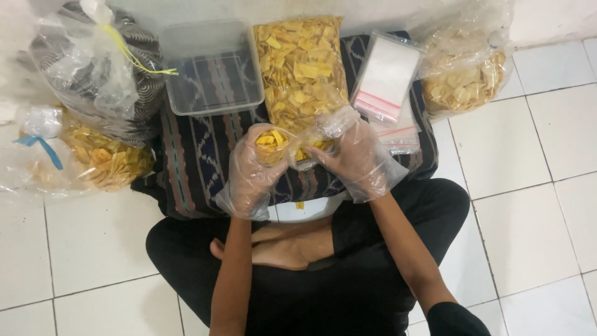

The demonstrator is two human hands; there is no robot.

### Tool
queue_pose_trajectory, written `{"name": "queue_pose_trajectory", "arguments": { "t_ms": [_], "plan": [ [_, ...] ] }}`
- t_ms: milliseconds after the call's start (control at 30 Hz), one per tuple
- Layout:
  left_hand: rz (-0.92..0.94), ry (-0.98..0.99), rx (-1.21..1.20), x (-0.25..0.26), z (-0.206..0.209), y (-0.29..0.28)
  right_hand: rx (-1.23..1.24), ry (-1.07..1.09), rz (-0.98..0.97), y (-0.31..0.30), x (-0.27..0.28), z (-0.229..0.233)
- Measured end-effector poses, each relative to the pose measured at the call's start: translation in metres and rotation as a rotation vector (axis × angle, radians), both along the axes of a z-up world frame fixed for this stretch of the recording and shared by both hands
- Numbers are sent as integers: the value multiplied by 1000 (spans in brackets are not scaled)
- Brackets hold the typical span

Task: Manually filling small plastic bags with yellow chips and placing them on a scale while sitting on the floor.

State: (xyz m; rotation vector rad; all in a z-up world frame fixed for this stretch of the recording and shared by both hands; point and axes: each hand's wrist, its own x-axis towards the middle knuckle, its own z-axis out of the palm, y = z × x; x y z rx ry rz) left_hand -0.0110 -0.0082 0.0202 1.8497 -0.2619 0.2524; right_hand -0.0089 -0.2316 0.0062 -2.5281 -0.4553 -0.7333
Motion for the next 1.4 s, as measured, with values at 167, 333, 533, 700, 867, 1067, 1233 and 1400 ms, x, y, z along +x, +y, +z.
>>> {"name": "queue_pose_trajectory", "arguments": {
  "t_ms": [167, 333, 533, 700, 867, 1067, 1233, 1400],
  "plan": [
    [66, -28, 31, -1, 0, -2, -123, -137, -37, -14, 13, -56],
    [117, -53, 84, -3, 2, 2, -156, -116, -53, -21, 23, -83],
    [27, -61, 3, -4, 7, 1, -173, -217, -34, -22, 34, -77],
    [28, -108, 25, -4, 15, 1, -156, -258, -29, -25, 41, -92],
    [22, -40, 27, -3, 13, 4, -166, -246, -14, -23, 39, -85],
    [48, -16, 45, -3, 8, 4, -174, -269, -59, -15, 42, -80],
    [64, -14, 47, -3, 8, 3, -95, -336, 6, -10, 51, -73],
    [62, 31, 55, -3, 5, 2, -107, -430, 25, -12, 62, -84]
  ]
}}
